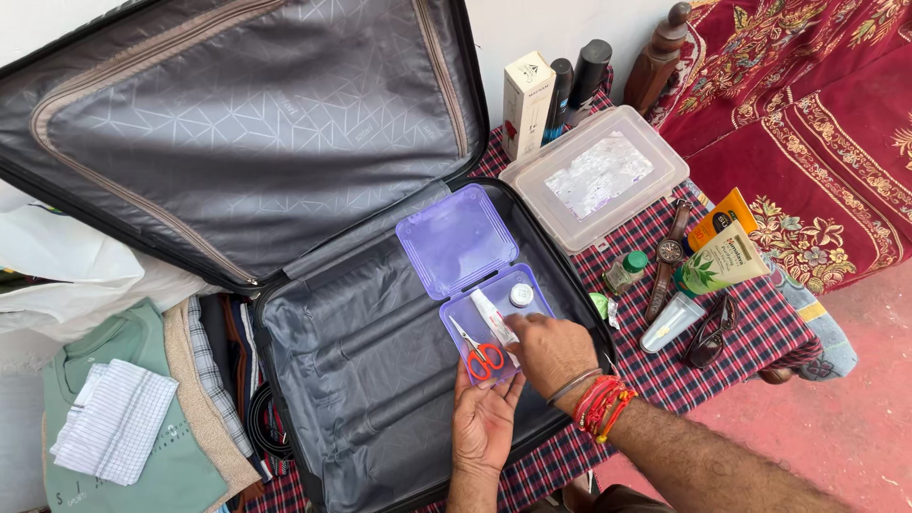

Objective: The person packs a suitcase by coiling a black belt and placing it inside. They then open a small purple container, add a pair of scissors and a tube of cream, close it, and place it in the suitcase. Finally, they place a larger clear container with toiletries into the suitcase.

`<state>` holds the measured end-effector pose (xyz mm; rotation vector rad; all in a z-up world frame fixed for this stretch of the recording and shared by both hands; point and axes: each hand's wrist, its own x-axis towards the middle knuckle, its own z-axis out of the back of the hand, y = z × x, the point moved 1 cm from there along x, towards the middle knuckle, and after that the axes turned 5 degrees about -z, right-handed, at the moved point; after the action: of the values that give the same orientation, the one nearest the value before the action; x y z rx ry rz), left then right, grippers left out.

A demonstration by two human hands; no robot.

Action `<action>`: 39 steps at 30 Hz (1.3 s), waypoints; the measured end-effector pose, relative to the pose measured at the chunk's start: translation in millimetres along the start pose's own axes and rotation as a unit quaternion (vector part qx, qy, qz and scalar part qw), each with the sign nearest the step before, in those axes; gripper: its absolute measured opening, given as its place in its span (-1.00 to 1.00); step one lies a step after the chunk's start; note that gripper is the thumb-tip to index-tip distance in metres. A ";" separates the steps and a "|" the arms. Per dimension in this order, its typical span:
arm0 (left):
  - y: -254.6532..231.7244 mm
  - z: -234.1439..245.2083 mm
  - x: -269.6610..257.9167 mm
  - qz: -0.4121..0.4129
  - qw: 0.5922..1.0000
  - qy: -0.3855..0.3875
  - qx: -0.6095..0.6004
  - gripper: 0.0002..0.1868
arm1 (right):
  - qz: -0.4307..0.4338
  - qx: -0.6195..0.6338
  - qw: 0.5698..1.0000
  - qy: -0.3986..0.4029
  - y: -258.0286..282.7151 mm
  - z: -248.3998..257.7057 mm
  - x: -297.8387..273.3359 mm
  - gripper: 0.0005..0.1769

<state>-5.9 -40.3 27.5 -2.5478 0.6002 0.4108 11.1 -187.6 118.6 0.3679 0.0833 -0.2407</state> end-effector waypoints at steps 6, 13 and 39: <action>2.4 6.9 3.3 -0.002 1.000 0.017 0.001 -0.19 | 0.091 0.098 0.990 -0.047 4.7 -5.6 -3.7 -0.77; -0.4 -1.1 1.1 -0.012 1.000 0.012 -0.010 -0.18 | -0.052 0.318 0.904 -0.281 -74.4 -3.7 -43.2 -0.79; -1.2 -5.9 0.3 -0.007 1.000 0.006 -0.005 -0.20 | -0.352 0.061 0.927 -0.114 -125.0 -56.0 -62.6 -0.24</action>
<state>-4.0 -42.5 32.8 -2.5636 0.5854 0.3952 -82.5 -266.6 31.0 0.4207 -0.0339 -1.0041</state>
